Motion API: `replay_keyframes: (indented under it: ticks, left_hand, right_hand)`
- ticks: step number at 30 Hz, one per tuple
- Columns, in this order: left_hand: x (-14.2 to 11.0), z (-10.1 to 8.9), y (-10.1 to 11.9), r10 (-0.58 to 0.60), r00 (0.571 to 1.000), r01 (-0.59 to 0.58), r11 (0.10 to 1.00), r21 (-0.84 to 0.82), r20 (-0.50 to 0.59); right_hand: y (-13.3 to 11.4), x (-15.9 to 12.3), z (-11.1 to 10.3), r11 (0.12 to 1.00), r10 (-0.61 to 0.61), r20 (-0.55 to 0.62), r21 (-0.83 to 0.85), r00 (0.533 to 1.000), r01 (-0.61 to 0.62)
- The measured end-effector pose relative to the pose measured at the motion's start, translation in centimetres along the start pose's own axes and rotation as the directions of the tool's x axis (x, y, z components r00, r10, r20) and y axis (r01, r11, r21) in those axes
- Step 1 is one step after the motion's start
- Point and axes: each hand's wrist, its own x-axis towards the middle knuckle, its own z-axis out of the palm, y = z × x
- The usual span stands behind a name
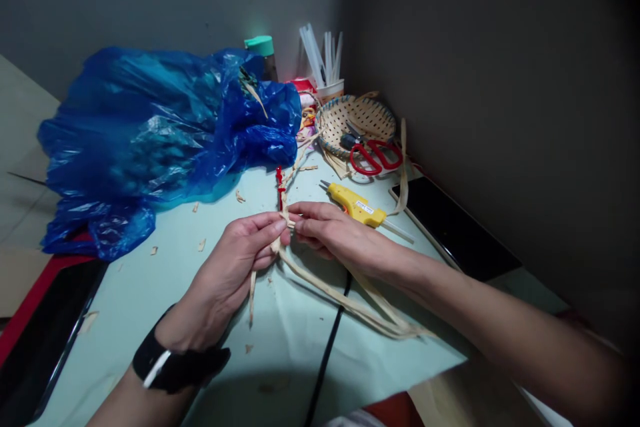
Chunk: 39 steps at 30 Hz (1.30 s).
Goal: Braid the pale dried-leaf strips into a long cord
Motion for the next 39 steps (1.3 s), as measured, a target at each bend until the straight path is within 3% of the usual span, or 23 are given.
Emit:
replay_keyframes:
  ticks: [5,11,13,18,22,26,29,31,33,34,35,37,39]
  left_hand:
    - [-0.7,1.1,-0.1,0.113,0.993,-0.108,0.989,0.105,-0.045]
    - [-1.4,1.2,0.0,0.22,0.974,-0.178,0.894,0.411,-0.056]
    - [-1.8,1.1,0.2,0.273,0.961,-0.194,0.78,0.595,-0.046]
    - [-3.1,1.0,1.5,0.357,0.934,-0.126,0.365,0.923,-0.014]
    - [-3.6,0.9,1.0,0.447,0.887,-0.182,0.101,0.978,0.119]
    - [-3.6,2.2,-1.6,0.571,0.766,-0.233,-0.18,0.956,0.294]
    - [-3.8,3.2,-2.6,0.517,0.807,-0.15,-0.287,0.946,0.285]
    - [-3.9,3.3,-1.9,0.51,0.813,-0.201,-0.206,0.958,0.28]
    - [-3.8,2.6,-0.5,0.541,0.806,-0.295,0.013,0.955,0.241]
    - [-3.6,2.1,0.3,0.544,0.817,-0.325,0.161,0.932,0.191]
    - [-3.2,1.6,0.9,0.547,0.835,-0.267,0.296,0.917,0.066]
    - [-2.3,0.6,1.6,0.51,0.857,-0.21,0.484,0.849,-0.079]
    - [-1.3,0.1,1.3,0.291,0.957,-0.226,0.738,0.636,0.002]
  right_hand:
    - [0.2,0.0,0.3,1.0,0.011,-0.003,0.009,1.0,-0.011]
    - [0.6,0.1,0.2,0.979,-0.055,-0.028,-0.199,0.998,0.048]
    - [0.7,0.2,0.3,0.964,-0.099,-0.067,-0.255,0.993,0.079]
    - [0.8,0.1,0.5,0.956,-0.126,-0.096,-0.276,0.987,0.096]
    - [0.9,0.1,0.5,0.986,-0.1,-0.087,-0.146,0.991,0.086]
    - [1.3,0.1,0.4,0.998,-0.058,-0.027,0.002,0.998,0.058]
    - [1.4,0.2,0.4,0.999,-0.032,0.001,0.029,0.999,0.032]
    - [1.1,0.2,0.4,0.999,-0.018,-0.012,0.027,1.0,0.018]
    - [0.7,0.2,0.4,1.0,-0.009,-0.032,0.019,0.999,0.01]
    - [0.5,0.1,0.4,1.0,-0.005,-0.034,0.016,0.999,0.005]
    - [0.4,0.0,0.4,1.0,-0.005,-0.028,0.011,1.0,0.005]
    - [0.3,-0.2,0.4,0.999,-0.031,-0.01,-0.014,0.999,0.031]
    - [0.4,-0.3,0.4,0.995,-0.086,0.001,-0.048,0.996,0.085]
